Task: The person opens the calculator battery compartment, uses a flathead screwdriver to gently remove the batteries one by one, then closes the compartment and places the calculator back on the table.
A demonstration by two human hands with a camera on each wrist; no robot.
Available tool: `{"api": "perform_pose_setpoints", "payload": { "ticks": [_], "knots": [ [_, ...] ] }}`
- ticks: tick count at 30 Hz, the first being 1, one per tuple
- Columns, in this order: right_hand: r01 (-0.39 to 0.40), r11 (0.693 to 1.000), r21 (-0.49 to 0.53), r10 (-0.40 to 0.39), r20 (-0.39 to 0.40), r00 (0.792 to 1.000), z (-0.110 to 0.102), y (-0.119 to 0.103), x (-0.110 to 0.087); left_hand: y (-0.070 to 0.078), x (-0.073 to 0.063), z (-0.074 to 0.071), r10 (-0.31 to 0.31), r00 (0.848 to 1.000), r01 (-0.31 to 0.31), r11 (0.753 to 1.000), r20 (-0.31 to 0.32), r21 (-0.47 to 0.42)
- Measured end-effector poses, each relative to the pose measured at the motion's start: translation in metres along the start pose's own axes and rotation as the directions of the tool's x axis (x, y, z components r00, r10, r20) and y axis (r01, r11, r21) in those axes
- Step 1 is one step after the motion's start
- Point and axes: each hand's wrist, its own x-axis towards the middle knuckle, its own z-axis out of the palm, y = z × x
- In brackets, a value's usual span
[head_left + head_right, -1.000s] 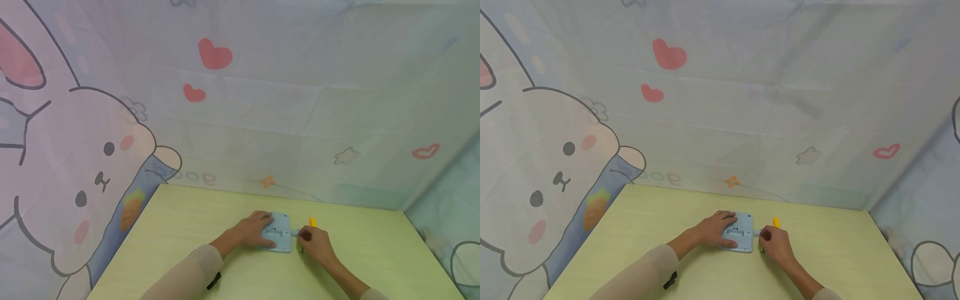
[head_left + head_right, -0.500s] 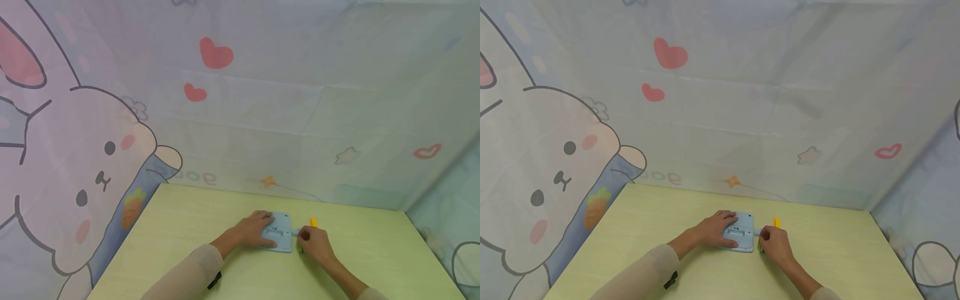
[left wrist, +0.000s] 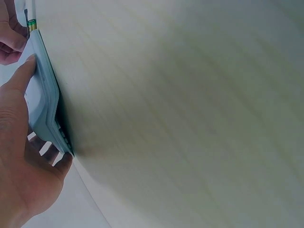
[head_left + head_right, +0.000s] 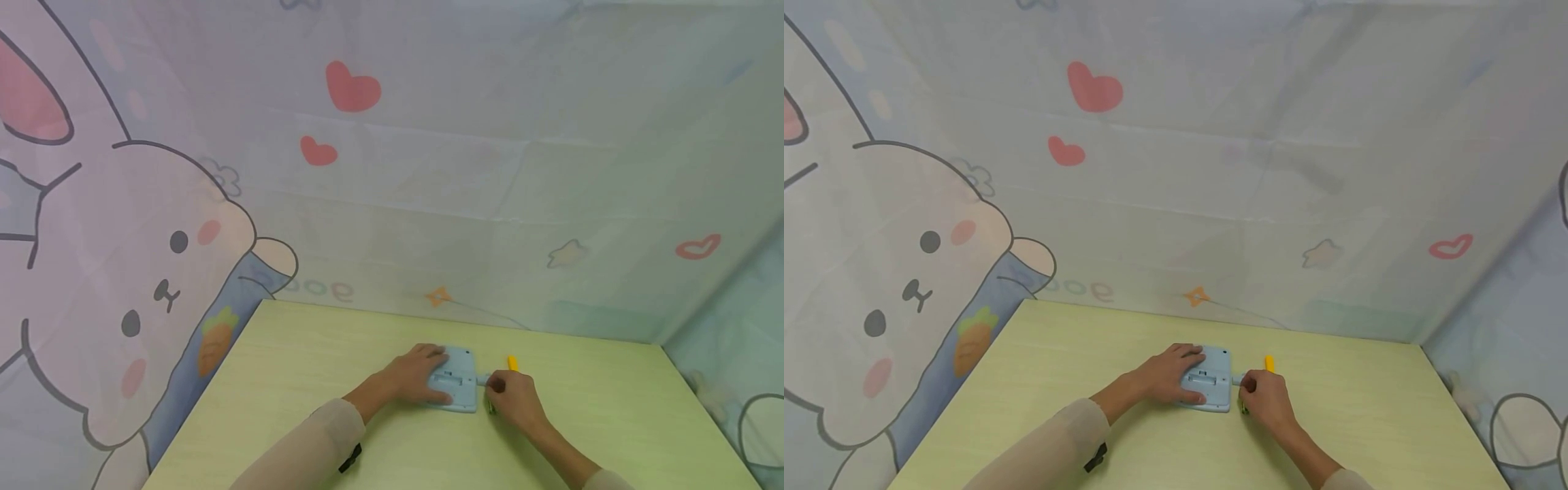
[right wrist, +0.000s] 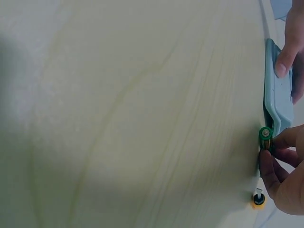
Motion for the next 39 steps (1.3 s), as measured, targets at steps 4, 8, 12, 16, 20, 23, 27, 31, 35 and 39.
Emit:
{"api": "perform_pose_setpoints", "payload": {
  "ticks": [4, 8, 12, 16, 20, 23, 27, 31, 35, 39],
  "knots": [
    [0.0, 1.0, -0.009, 0.0, -0.001, 1.0, 0.0, 0.0, 0.0, -0.001, 0.001, 0.001, 0.006, 1.0, -0.006, 1.0, -0.004, 0.006],
    [0.006, 1.0, -0.019, -0.006, 0.003, 1.0, -0.002, -0.001, -0.001, -0.001, 0.001, 0.002, 0.006, 1.0, -0.006, 1.0, -0.008, 0.004],
    [-0.003, 1.0, -0.018, 0.003, 0.004, 1.0, -0.002, -0.001, 0.0, 0.0, 0.001, 0.001, 0.002, 1.0, -0.002, 1.0, -0.007, 0.006],
    [-0.015, 1.0, -0.012, 0.015, 0.013, 1.0, -0.004, -0.001, 0.0, 0.0, 0.001, 0.001, 0.002, 1.0, -0.002, 1.0, -0.004, 0.008],
    [-0.018, 1.0, -0.004, 0.018, 0.019, 1.0, -0.008, -0.002, 0.001, 0.001, 0.001, 0.0, 0.003, 1.0, -0.003, 1.0, -0.003, 0.002],
    [-0.013, 1.0, 0.002, 0.013, 0.019, 1.0, -0.011, -0.003, 0.002, 0.001, 0.0, 0.0, 0.001, 1.0, -0.001, 1.0, -0.002, -0.007],
    [-0.004, 1.0, 0.017, 0.004, 0.023, 1.0, -0.015, -0.004, 0.004, 0.001, 0.0, 0.0, -0.004, 1.0, 0.004, 1.0, 0.0, -0.016],
    [0.013, 1.0, 0.029, -0.014, 0.026, 1.0, -0.018, -0.006, 0.005, 0.001, 0.0, 0.0, -0.008, 1.0, 0.008, 1.0, 0.004, -0.018],
    [0.065, 0.997, 0.037, -0.065, -0.001, 0.998, -0.02, -0.007, 0.005, 0.001, 0.001, 0.0, -0.011, 1.0, 0.011, 1.0, 0.008, -0.018],
    [0.113, 0.993, 0.045, -0.112, -0.03, 0.993, -0.022, -0.01, 0.004, 0.001, 0.0, 0.0, -0.012, 1.0, 0.012, 1.0, 0.009, -0.017]
  ]
}}
